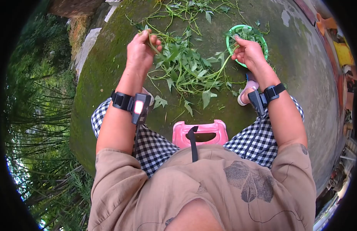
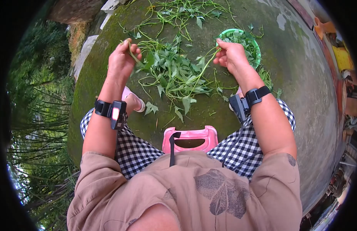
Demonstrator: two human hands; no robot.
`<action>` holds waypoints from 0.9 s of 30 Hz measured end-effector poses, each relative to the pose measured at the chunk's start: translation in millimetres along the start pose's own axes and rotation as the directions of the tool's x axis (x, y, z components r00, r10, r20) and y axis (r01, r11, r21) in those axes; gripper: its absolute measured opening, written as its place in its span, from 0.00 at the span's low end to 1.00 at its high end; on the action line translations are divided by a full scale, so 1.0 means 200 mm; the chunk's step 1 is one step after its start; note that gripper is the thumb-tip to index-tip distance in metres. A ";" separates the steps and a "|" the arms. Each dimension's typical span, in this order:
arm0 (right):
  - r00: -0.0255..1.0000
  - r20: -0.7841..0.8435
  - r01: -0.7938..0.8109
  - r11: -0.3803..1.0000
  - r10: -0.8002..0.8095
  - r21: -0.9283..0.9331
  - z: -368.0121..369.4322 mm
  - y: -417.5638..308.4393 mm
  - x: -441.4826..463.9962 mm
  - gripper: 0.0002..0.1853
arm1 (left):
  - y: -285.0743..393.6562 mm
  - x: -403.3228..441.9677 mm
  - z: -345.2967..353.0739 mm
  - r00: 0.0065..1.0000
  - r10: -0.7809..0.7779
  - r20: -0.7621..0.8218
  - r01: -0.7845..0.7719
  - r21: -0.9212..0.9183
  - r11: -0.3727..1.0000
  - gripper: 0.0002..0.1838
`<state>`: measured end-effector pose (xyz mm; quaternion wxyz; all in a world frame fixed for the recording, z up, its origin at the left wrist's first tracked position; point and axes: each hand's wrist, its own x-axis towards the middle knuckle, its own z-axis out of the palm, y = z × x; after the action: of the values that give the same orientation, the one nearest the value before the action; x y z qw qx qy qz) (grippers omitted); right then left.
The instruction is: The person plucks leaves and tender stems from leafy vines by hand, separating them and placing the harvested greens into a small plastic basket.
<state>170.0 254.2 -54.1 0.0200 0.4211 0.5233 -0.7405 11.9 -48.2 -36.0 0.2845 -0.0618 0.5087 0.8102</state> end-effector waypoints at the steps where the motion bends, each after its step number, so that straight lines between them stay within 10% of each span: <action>1: 1.000 -0.007 -0.010 1.000 0.010 0.000 -0.01 0.00 -0.01 0.15 | 0.02 -0.01 0.01 0.998 0.009 -0.064 -0.010 -0.007 1.000 0.08; 5: 0.999 -0.035 -0.018 1.000 0.018 -0.009 -0.04 0.03 0.02 0.16 | 0.06 -0.02 0.00 0.998 0.018 0.063 -0.019 0.020 1.000 0.09; 10: 0.997 -0.068 -0.025 0.998 0.021 -0.061 0.06 0.02 -0.03 0.15 | -0.16 -0.18 0.28 0.982 -0.110 0.151 -0.029 0.707 0.706 0.11; 19: 0.999 -0.026 0.030 0.994 -0.032 -0.103 0.31 -0.02 -0.08 0.16 | -0.34 -0.24 0.44 0.934 -0.299 0.194 0.035 0.786 0.618 0.12; 27: 0.997 -0.067 0.016 0.988 -0.027 -0.152 0.31 0.01 -0.08 0.17 | -0.39 -0.22 0.38 0.944 0.025 0.330 -0.291 0.794 0.534 0.10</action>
<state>143.9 197.3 -39.3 0.0258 0.4378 0.5828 -0.6841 102.8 24.0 -44.0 0.2725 0.2418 0.7896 0.4938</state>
